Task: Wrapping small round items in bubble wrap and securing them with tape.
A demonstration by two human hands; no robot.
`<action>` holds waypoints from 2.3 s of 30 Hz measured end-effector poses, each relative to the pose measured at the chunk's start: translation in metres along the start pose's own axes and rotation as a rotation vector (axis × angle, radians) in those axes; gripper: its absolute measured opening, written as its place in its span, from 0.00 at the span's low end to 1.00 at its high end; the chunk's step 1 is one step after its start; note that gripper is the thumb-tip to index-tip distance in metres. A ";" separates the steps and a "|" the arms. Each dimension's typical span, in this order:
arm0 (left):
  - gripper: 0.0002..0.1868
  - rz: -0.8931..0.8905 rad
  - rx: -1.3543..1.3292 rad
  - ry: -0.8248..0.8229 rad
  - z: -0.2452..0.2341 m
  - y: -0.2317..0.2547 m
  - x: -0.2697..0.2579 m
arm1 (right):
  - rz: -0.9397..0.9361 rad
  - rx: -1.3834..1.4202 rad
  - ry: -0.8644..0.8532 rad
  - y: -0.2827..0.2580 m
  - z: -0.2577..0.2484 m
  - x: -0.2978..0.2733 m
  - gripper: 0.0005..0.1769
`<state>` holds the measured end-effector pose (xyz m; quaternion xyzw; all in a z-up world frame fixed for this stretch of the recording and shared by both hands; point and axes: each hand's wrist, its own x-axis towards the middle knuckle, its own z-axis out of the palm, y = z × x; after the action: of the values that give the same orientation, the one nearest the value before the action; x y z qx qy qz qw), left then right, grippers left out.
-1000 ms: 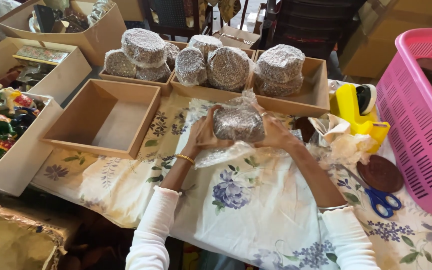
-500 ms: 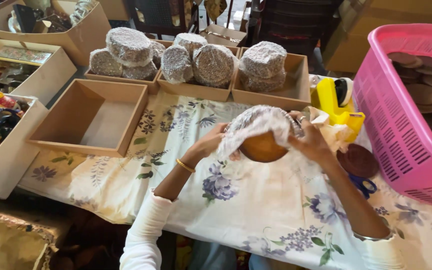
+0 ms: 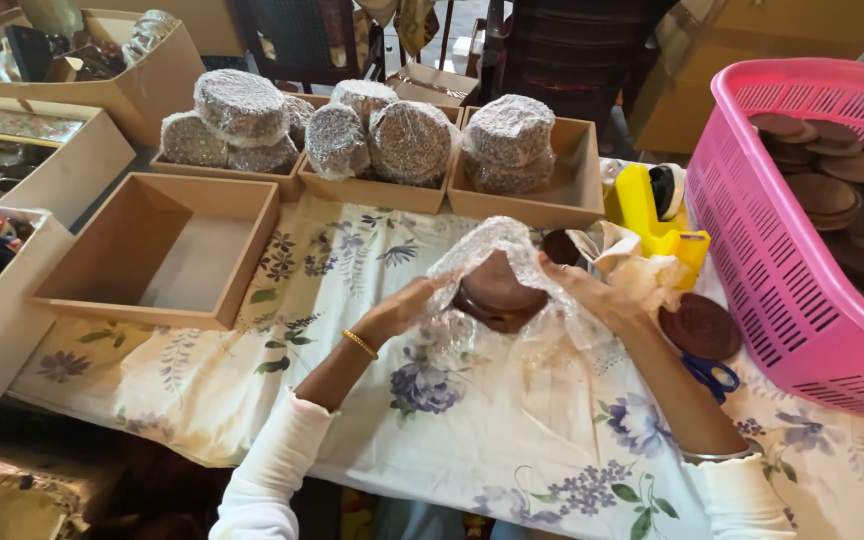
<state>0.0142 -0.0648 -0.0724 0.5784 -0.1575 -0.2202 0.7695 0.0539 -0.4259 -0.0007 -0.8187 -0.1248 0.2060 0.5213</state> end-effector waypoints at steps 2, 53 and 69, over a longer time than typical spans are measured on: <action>0.37 -0.108 -0.007 0.134 0.009 0.021 -0.004 | 0.116 -0.158 0.036 -0.028 0.002 -0.010 0.52; 0.08 1.003 1.135 0.468 0.157 0.110 -0.075 | -0.730 0.009 -0.160 -0.088 -0.003 -0.047 0.49; 0.17 1.223 1.386 -0.212 0.185 0.042 -0.072 | -0.237 -0.843 0.402 -0.056 -0.004 -0.039 0.56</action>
<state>-0.1319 -0.1691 0.0207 0.7021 -0.6007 0.3154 0.2161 0.0220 -0.4216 0.0592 -0.9623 -0.1868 -0.0858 0.1778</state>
